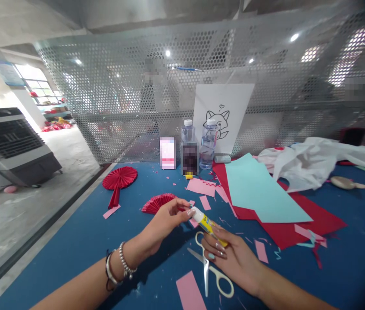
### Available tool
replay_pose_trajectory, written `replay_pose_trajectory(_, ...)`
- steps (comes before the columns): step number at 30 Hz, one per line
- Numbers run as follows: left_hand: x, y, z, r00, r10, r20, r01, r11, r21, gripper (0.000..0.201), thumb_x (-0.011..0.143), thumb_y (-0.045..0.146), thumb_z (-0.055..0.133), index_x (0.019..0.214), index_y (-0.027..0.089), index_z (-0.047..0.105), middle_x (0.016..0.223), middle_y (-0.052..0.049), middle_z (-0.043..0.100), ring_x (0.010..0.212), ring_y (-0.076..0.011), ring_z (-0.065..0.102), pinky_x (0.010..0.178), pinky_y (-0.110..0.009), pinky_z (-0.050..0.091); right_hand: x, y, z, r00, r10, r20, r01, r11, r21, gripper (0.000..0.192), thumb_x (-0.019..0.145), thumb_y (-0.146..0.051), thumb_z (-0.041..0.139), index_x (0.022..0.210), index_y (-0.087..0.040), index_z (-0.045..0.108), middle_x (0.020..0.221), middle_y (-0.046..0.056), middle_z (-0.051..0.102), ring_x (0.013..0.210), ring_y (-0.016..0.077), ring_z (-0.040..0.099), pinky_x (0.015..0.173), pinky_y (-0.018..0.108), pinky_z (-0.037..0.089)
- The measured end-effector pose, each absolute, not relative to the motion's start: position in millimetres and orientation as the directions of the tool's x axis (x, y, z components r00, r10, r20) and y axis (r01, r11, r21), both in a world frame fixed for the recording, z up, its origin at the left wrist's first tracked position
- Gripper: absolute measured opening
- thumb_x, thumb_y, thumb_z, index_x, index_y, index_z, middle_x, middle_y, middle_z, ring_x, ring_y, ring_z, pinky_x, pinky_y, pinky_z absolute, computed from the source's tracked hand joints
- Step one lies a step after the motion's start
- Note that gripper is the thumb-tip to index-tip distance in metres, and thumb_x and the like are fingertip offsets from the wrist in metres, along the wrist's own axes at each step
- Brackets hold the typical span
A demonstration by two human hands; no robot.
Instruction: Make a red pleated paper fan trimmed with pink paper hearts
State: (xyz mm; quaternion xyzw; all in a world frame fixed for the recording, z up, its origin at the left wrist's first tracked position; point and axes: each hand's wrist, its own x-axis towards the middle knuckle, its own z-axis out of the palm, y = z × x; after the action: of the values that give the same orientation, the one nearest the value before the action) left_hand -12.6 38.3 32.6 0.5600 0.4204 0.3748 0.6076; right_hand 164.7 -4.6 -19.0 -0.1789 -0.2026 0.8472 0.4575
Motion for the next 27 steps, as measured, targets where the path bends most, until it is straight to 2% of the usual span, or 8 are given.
replay_pose_trajectory(4,-17.6,41.3,37.2,0.471,0.857,-0.209,0.142,0.160,0.977,0.032,0.078,0.042,0.059,0.100,0.020,0.066,0.083,-0.003,0.063,0.070,-0.0109,0.050,0.055,-0.022,0.031,165.4,-3.5,-21.5,-0.527,0.843,-0.105,-0.699,-0.500,-0.511,0.005,0.083,-0.018,0.051,0.079,-0.015,0.049,0.050,-0.006,0.036,0.046,0.0069,0.017,0.054,0.024,0.025)
replay_pose_trajectory(8,-21.4,41.2,43.2,0.499,0.851,-0.162,0.190,0.075,0.979,0.031,0.078,0.041,0.059,0.097,0.019,0.069,0.078,-0.004,0.065,0.067,-0.0115,0.050,0.056,-0.023,0.031,166.3,-3.5,-20.8,-0.546,0.831,-0.106,-0.686,-0.516,-0.513,0.005,0.082,-0.019,0.052,0.080,-0.015,0.050,0.050,-0.006,0.035,0.046,0.0066,0.017,0.054,0.024,0.024)
replay_pose_trajectory(10,-23.1,40.6,45.4,0.518,0.840,-0.160,0.205,0.060,0.977,0.031,0.077,0.040,0.060,0.100,0.020,0.069,0.082,-0.004,0.067,0.069,-0.0124,0.052,0.057,-0.023,0.034,167.0,-3.5,-20.2,-0.563,0.819,-0.110,-0.673,-0.532,-0.513,0.006,0.081,-0.020,0.053,0.080,-0.014,0.052,0.049,-0.006,0.033,0.046,0.0067,0.016,0.055,0.025,0.025)
replay_pose_trajectory(14,-25.1,39.8,47.6,0.572,0.812,-0.113,0.171,0.017,0.985,0.030,0.077,0.036,0.062,0.103,0.021,0.067,0.099,-0.007,0.067,0.086,-0.0172,0.057,0.074,-0.028,0.042,168.7,-4.0,-19.2,-0.594,0.798,-0.103,-0.649,-0.551,-0.524,0.009,0.080,-0.022,0.054,0.075,-0.014,0.055,0.046,-0.007,0.027,0.046,0.0071,0.014,0.056,0.026,0.026)
replay_pose_trajectory(18,-25.9,40.2,48.4,0.579,0.815,-0.037,0.188,-0.089,0.978,0.027,0.076,0.036,0.064,0.096,0.019,0.070,0.097,-0.008,0.067,0.090,-0.0190,0.058,0.079,-0.031,0.043,169.8,-5.1,-18.7,-0.609,0.785,-0.110,-0.640,-0.569,-0.517,0.013,0.081,-0.022,0.052,0.079,-0.012,0.059,0.045,-0.007,0.025,0.046,0.0072,0.014,0.056,0.026,0.025)
replay_pose_trajectory(27,-29.1,43.0,45.0,0.612,0.787,-0.080,0.184,-0.043,0.982,0.022,0.072,0.036,0.067,0.087,0.020,0.072,0.096,-0.006,0.068,0.091,-0.0189,0.058,0.082,-0.031,0.042,169.6,-5.2,-19.9,-0.615,0.779,-0.126,-0.647,-0.589,-0.485,0.012,0.080,-0.021,0.053,0.076,-0.011,0.060,0.043,-0.007,0.025,0.045,0.0069,0.013,0.054,0.026,0.023)
